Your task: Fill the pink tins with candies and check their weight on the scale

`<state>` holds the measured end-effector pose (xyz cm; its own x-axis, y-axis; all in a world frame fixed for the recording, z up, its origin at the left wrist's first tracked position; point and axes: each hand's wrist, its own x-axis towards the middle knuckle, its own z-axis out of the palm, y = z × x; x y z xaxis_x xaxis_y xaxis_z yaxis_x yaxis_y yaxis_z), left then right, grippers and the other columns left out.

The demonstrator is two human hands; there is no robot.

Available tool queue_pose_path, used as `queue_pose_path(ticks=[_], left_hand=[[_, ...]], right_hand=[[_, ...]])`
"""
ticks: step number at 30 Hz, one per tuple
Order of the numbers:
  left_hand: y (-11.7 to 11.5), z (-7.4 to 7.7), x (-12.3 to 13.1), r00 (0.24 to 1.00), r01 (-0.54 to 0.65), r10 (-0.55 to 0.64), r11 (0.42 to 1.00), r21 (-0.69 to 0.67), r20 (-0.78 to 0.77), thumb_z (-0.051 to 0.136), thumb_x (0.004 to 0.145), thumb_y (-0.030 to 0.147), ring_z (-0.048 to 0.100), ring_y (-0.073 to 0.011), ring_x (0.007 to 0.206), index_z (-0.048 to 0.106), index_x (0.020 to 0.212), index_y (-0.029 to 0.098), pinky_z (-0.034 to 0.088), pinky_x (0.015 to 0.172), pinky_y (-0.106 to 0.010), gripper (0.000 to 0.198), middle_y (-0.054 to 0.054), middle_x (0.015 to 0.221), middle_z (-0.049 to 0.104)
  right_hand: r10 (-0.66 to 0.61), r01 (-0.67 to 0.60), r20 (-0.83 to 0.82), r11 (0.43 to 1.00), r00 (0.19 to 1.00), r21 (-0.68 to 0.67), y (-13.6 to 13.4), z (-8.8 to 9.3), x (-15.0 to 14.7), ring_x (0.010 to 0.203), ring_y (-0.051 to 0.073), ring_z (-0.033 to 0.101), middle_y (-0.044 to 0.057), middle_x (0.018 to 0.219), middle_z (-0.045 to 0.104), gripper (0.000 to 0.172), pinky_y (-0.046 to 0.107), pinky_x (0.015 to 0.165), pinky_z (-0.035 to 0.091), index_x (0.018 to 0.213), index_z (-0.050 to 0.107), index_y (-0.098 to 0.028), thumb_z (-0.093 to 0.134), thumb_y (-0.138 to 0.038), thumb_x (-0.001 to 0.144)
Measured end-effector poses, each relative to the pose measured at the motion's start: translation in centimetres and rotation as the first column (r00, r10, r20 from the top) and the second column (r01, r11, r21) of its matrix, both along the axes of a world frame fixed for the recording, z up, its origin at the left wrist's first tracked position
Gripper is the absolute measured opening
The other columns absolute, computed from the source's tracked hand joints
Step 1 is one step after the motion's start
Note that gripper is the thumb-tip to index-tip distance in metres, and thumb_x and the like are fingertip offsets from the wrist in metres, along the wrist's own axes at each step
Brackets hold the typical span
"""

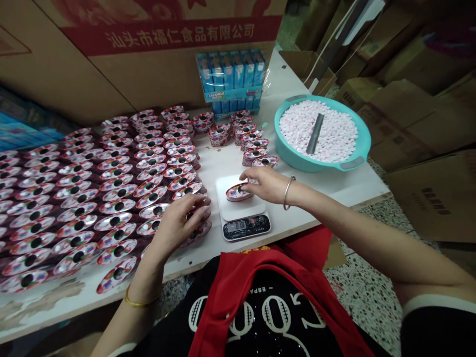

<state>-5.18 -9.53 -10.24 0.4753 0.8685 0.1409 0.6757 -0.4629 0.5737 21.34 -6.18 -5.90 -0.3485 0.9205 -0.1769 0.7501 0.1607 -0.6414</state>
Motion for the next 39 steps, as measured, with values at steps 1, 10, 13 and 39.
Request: queue_pose_path(ticks=[1, 10, 13, 39], left_hand=[[0.0, 0.1, 0.0, 1.0, -0.003, 0.003, 1.0, 0.004, -0.001, 0.049, 0.091, 0.04, 0.064, -0.017, 0.09, 0.062, 0.105, 0.022, 0.05, 0.08, -0.029, 0.027, -0.004, 0.1, 0.069], [-0.1, 0.4, 0.2, 1.0, -0.006, 0.006, 1.0, -0.002, 0.001, 0.048, 0.092, 0.039, 0.063, -0.0172, 0.091, 0.061, 0.107, 0.021, 0.048, 0.082, -0.03, 0.027, -0.004, 0.1, 0.068], [0.1, 0.4, 0.6, 1.0, 0.003, -0.003, 1.0, -0.011, -0.005, 0.048, 0.092, 0.039, 0.063, -0.0176, 0.092, 0.061, 0.105, 0.02, 0.048, 0.082, -0.032, 0.026, -0.005, 0.1, 0.068], [1.7, -0.7, 5.9, 0.988, 0.148, -0.147, 0.989, 0.028, -0.041, 0.06, 0.086, 0.043, 0.056, -0.021, 0.1, 0.049, 0.123, 0.024, 0.046, 0.087, -0.036, 0.043, -0.006, 0.109, 0.058]], right_hand=[[-0.049, 0.046, -0.09, 0.998, 0.995, -0.036, 0.1, 0.0, 0.3, 0.087, 0.019, 0.06, 0.007, 0.089, 0.067, 0.014, 0.031, 0.081, 0.045, 0.095, 0.069, -0.013, 0.065, -0.017, 0.082], [-0.638, 0.098, -0.679, 0.751, 0.363, -0.653, -1.9, -0.5, 4.6, 0.052, 0.003, 0.042, 0.001, 0.073, 0.055, 0.016, 0.012, 0.038, 0.027, 0.099, 0.061, -0.011, 0.058, -0.014, 0.083], [-0.714, 0.112, -0.636, 0.686, 0.294, -0.719, -3.0, -1.8, 5.7, 0.052, 0.004, 0.044, 0.0, 0.07, 0.056, 0.014, 0.011, 0.036, 0.025, 0.097, 0.059, -0.012, 0.06, -0.014, 0.082], [-0.485, 0.118, -0.634, 0.84, 0.603, -0.53, -2.1, -2.9, 0.3, 0.038, 0.004, 0.035, -0.008, 0.046, 0.05, 0.017, 0.017, 0.039, 0.022, 0.094, 0.062, -0.014, 0.066, -0.021, 0.079]])
